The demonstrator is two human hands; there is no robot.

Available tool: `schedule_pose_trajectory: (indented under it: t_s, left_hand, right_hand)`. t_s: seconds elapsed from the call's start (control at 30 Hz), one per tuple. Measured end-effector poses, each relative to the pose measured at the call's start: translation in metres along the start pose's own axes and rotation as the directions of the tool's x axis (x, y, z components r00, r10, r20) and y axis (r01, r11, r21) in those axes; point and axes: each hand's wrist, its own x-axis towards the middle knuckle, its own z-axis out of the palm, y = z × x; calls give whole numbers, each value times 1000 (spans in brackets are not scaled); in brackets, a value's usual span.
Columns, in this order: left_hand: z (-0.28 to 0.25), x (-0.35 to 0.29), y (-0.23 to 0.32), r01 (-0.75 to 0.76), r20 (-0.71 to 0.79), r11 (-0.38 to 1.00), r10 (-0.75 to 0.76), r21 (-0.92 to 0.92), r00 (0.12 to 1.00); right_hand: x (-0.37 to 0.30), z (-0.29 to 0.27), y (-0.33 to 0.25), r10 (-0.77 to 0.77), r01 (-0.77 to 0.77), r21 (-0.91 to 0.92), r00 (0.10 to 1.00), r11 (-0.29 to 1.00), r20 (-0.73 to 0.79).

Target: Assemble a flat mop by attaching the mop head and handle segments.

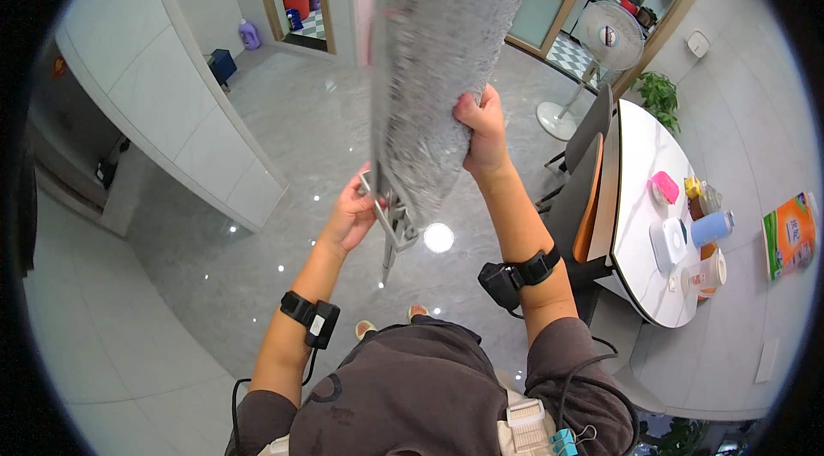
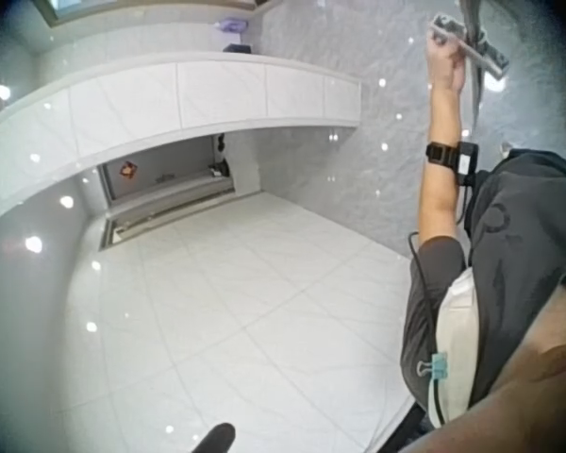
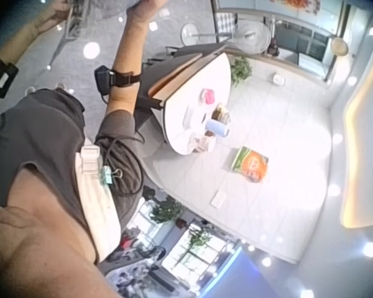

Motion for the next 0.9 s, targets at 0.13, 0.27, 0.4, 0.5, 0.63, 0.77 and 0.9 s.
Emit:
schedule_pose_trajectory:
  t_s: [0.13, 0.27, 0.4, 0.5, 0.63, 0.77, 0.9]
  left_hand:
    - [3, 2, 3, -171, -99, 978, 183, 118, 978]
    - [7, 6, -2, -247, -155, 961, 265, 128, 952]
    - [20, 4, 2, -328, -144, 919, 362, 218, 921]
    - [23, 1, 2, -360, -137, 915, 386, 182, 912]
    - [25, -2, -2, -357, -195, 926, 376, 125, 906]
    - [26, -3, -7, -360, -213, 921, 386, 149, 898]
    - [31, -6, -11, -371, -176, 839, 467, 397, 867]
  right_hand:
    - [-2, 24, -6, -142, 146, 29, 983, 989, -113]
    - [-9, 29, 3, -214, 196, -103, 950, 975, -226]
    - [-17, 22, 7, -285, 255, -265, 955, 930, -80]
    - [-13, 26, 5, -322, 293, -248, 943, 923, -84]
    - [-10, 25, 5, -252, 222, -195, 957, 955, -146]
    - [-11, 27, 6, -213, 174, -181, 951, 968, -224]
    - [-11, 52, 5, -230, 147, -262, 920, 954, -318]
